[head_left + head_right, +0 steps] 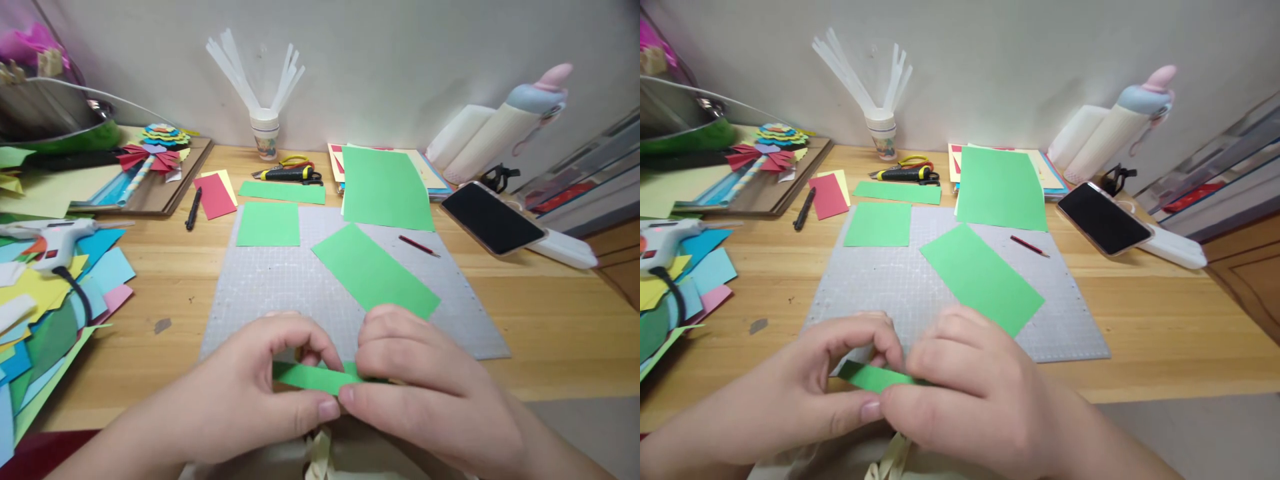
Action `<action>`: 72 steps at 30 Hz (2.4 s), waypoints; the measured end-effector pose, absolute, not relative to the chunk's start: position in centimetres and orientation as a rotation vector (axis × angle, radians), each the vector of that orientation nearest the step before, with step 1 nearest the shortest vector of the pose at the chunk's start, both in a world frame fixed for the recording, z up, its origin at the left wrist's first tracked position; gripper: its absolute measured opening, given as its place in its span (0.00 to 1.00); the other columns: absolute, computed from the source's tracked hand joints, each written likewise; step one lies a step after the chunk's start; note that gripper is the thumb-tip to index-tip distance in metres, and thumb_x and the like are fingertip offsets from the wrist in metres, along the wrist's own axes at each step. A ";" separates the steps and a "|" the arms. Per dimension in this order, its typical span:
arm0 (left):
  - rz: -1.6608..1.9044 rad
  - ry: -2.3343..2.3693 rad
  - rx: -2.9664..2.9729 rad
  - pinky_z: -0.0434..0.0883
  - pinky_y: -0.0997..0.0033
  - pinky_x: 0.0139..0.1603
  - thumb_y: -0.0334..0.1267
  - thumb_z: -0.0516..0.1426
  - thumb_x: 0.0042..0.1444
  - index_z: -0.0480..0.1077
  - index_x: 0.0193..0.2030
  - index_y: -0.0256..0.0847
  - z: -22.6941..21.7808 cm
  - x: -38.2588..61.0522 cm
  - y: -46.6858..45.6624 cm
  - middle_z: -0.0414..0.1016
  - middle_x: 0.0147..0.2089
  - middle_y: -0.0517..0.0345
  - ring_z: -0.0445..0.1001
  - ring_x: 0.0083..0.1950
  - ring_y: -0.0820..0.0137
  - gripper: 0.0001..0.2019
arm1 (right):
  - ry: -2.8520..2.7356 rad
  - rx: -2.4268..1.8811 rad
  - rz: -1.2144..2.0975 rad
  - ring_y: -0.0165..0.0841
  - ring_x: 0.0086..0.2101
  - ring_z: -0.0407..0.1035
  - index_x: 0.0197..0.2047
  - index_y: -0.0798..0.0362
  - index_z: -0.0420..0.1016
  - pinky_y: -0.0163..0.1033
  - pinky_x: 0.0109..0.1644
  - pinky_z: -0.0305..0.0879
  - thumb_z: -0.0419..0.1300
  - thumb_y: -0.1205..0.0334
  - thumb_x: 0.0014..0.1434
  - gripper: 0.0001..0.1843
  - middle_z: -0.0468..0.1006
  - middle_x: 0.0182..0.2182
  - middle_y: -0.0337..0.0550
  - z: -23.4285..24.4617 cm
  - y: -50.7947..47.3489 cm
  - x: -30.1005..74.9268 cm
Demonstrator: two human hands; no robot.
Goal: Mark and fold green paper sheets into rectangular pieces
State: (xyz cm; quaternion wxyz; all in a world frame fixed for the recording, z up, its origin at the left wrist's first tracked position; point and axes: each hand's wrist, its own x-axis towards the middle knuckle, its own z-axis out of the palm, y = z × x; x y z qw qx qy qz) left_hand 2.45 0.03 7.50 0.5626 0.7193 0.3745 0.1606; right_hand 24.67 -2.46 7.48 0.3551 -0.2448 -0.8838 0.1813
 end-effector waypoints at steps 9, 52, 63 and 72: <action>0.868 0.863 2.793 0.61 0.61 0.48 0.25 0.50 0.63 0.71 0.38 0.46 7.1 1.2 0.1 0.80 0.37 0.64 0.75 0.44 0.68 0.13 | -1.904 -0.898 0.967 0.32 0.42 0.71 0.55 0.46 0.68 0.39 0.47 0.68 0.54 0.46 0.67 0.19 0.75 0.42 0.42 6.4 -1.2 26.1; 0.205 1.617 2.922 0.65 0.53 0.46 0.32 0.48 0.65 0.69 0.59 0.37 0.9 2.8 2.1 0.76 0.48 0.44 0.72 0.47 0.54 0.19 | -1.930 -1.776 0.864 0.29 0.25 0.64 0.45 0.49 0.70 0.34 0.29 0.52 0.53 0.69 0.59 0.12 0.72 0.25 0.34 1.3 5.2 23.1; 0.339 1.717 2.740 0.64 0.55 0.50 0.36 0.49 0.66 0.65 0.64 0.41 0.8 2.4 1.8 0.74 0.51 0.46 0.69 0.49 0.56 0.20 | -1.664 -1.646 0.966 0.28 0.22 0.59 0.47 0.49 0.67 0.35 0.28 0.54 0.53 0.61 0.62 0.10 0.63 0.22 0.29 0.6 4.8 24.1; 0.355 1.624 2.768 0.64 0.53 0.50 0.35 0.50 0.64 0.71 0.59 0.46 0.5 3.0 1.8 0.74 0.52 0.49 0.69 0.51 0.56 0.18 | -1.539 -1.669 0.988 0.28 0.19 0.58 0.50 0.48 0.66 0.35 0.25 0.53 0.56 0.55 0.61 0.15 0.64 0.21 0.29 0.7 5.8 24.8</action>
